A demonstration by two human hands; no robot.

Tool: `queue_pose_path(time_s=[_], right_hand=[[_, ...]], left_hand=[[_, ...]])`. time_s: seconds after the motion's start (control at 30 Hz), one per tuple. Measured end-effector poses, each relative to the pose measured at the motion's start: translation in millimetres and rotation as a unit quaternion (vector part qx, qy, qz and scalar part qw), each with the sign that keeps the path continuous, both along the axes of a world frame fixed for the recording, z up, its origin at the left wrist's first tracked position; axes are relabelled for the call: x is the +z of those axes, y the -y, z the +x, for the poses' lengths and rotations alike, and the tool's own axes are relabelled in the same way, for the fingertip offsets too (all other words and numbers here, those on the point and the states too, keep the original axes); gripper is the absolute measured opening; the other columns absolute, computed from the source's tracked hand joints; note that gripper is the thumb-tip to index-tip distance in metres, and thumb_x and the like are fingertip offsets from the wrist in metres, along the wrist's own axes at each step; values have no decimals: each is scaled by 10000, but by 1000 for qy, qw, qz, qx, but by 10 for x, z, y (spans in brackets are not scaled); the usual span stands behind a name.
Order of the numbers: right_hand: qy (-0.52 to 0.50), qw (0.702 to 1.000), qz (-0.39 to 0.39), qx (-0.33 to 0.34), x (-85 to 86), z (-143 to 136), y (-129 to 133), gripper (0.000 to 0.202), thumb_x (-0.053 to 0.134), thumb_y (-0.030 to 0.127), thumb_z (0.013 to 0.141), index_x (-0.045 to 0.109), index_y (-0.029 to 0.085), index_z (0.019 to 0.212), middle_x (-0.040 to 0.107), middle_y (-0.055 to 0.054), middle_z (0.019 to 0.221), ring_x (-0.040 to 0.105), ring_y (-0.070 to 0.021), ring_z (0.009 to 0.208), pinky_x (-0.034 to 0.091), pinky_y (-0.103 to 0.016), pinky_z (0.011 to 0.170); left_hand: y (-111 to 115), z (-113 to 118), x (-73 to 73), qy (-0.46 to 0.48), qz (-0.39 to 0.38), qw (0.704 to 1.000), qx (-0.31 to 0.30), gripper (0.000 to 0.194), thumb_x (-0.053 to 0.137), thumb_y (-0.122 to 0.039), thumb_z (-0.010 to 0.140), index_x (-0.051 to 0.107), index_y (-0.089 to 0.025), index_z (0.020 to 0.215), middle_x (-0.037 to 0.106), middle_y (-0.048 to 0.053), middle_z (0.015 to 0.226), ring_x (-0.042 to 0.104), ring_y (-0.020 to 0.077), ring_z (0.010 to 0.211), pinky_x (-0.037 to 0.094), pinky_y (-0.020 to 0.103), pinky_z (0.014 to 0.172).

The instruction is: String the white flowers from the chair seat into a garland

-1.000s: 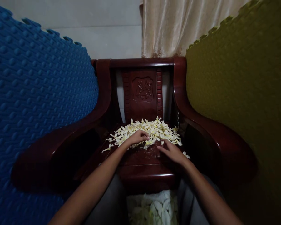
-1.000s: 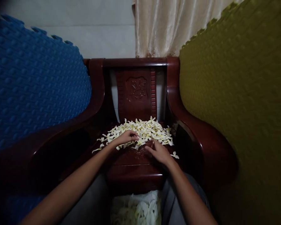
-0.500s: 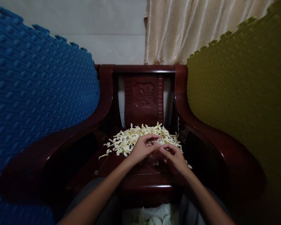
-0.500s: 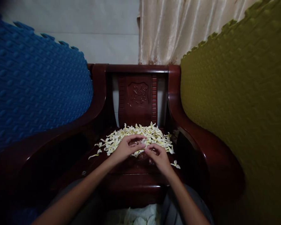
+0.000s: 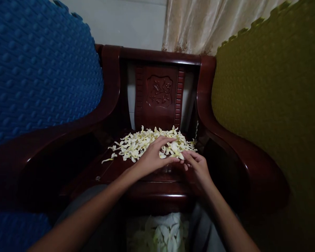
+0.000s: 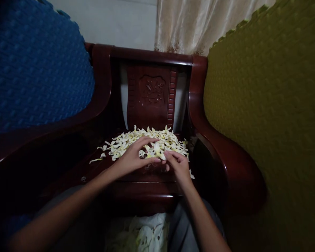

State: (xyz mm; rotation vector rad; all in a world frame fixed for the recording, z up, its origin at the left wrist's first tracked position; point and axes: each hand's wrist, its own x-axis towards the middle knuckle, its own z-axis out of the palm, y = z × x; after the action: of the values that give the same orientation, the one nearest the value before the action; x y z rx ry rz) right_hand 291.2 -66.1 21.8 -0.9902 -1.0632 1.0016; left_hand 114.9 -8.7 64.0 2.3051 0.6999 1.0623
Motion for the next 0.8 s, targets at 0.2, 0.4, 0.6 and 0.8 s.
queue_pose_path(time_s=[0.2, 0.4, 0.6, 0.8], right_hand=[[215, 972, -93, 30, -227, 68, -24, 273, 648, 400, 767, 695, 134, 806, 638, -28, 631, 523, -127, 517, 372, -226, 500], [659, 749, -61, 13, -250, -69, 38, 157, 535, 244, 843, 685, 209, 871, 700, -63, 900, 638, -201, 835, 373, -258, 654], [726, 680, -82, 50, -265, -207, 64, 147, 522, 181, 820, 667, 180, 835, 697, -97, 925, 652, -231, 851, 340, -274, 618], [737, 667, -102, 47, -283, -202, 63, 122, 568, 197, 808, 671, 160, 863, 701, -107, 896, 660, -241, 828, 357, -282, 627]], left_hand=[[-203, -130, -13, -3, -46, 997, 62, 518, 657, -485, 779, 564, -209, 1207, 609, 81, 1158, 579, 213, 1004, 467, 359, 875], [-235, -177, 41, -16, -29, 993, 109, 300, 606, -402, 831, 644, -165, 1011, 666, 73, 1035, 606, 199, 932, 465, 335, 831], [-247, -191, -7, -40, 16, 997, 66, 189, 598, -337, 843, 675, -170, 887, 686, 51, 919, 611, 177, 869, 453, 327, 834], [-259, -203, -51, -62, 16, 997, 51, 166, 587, -314, 849, 681, -179, 870, 691, 35, 895, 612, 175, 850, 447, 316, 821]])
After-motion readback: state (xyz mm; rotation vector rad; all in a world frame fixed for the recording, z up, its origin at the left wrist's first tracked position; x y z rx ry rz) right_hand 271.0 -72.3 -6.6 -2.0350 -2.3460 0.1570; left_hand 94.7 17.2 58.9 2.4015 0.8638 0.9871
